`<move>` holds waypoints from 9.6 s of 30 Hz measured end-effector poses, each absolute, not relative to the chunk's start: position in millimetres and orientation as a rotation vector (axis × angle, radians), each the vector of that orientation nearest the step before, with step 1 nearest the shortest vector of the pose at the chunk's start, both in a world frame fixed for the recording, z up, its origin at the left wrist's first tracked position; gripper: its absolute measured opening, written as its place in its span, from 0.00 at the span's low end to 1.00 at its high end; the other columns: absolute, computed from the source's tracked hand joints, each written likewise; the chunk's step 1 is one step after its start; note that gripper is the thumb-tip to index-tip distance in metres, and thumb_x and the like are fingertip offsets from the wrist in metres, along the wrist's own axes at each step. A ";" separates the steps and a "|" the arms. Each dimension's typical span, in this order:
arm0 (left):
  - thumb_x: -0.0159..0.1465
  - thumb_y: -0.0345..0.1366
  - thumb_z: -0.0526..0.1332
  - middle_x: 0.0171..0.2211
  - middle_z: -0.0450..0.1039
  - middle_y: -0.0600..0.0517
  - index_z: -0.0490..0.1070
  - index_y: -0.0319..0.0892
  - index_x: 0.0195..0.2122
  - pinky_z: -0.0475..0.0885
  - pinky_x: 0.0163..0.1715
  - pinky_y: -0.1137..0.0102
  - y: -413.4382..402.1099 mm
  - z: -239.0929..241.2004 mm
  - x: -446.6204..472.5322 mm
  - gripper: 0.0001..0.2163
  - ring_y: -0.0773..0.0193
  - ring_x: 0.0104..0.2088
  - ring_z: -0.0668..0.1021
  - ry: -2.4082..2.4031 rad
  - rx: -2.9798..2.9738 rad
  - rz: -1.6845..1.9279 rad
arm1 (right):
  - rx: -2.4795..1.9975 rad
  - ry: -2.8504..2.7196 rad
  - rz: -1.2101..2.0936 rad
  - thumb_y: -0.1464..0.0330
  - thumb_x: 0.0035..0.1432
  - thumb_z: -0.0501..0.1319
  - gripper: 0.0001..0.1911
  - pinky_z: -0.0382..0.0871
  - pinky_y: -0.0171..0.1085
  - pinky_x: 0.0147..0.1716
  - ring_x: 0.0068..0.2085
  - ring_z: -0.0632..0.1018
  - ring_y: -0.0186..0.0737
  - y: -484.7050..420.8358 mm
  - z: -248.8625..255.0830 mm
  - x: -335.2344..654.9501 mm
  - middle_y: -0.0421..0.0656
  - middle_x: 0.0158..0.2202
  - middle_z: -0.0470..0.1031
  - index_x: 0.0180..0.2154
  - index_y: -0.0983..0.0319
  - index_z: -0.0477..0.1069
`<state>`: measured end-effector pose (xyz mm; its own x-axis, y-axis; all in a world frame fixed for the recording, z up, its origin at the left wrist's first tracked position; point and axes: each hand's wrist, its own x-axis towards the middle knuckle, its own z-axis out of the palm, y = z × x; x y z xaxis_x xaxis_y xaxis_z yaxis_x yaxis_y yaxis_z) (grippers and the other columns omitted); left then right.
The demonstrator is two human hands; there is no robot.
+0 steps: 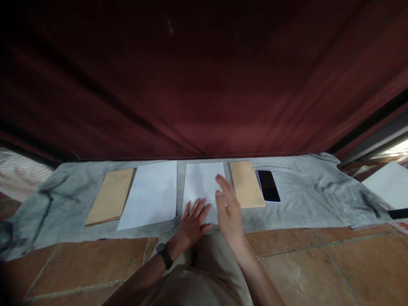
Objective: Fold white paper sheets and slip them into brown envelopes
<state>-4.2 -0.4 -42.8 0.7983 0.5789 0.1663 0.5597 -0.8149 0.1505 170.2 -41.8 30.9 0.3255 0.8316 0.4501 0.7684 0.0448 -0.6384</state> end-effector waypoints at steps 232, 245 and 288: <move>0.71 0.36 0.49 0.68 0.58 0.38 0.60 0.37 0.66 0.59 0.65 0.55 97.9 -13.4 36.9 0.23 0.49 0.67 0.62 1.505 2.675 0.527 | -2.216 -1.603 -0.141 0.62 0.71 0.52 0.28 0.54 0.53 0.66 0.70 0.60 0.54 10.8 -60.0 159.4 0.58 0.70 0.57 0.67 0.68 0.60; 0.73 0.40 0.45 0.71 0.54 0.42 0.58 0.39 0.69 0.51 0.69 0.52 76.9 -45.7 49.3 0.25 0.50 0.72 0.54 1.402 2.758 0.325 | -2.166 -1.581 -0.091 0.67 0.72 0.49 0.24 0.55 0.51 0.66 0.69 0.62 0.50 16.9 -53.8 163.4 0.56 0.68 0.62 0.64 0.69 0.65; 0.73 0.40 0.46 0.70 0.53 0.34 0.54 0.29 0.70 0.51 0.69 0.52 86.6 -48.1 49.4 0.28 0.49 0.71 0.55 1.744 2.570 0.407 | -2.191 -1.617 -0.129 0.63 0.71 0.53 0.26 0.53 0.55 0.66 0.69 0.61 0.54 40.5 -52.9 187.3 0.55 0.69 0.59 0.66 0.62 0.62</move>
<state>49.4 86.6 -48.1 0.3466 0.9147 0.2078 0.9123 -0.3802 0.1523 187.3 40.5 -52.9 0.3219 0.8938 0.3124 0.9320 -0.2411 -0.2706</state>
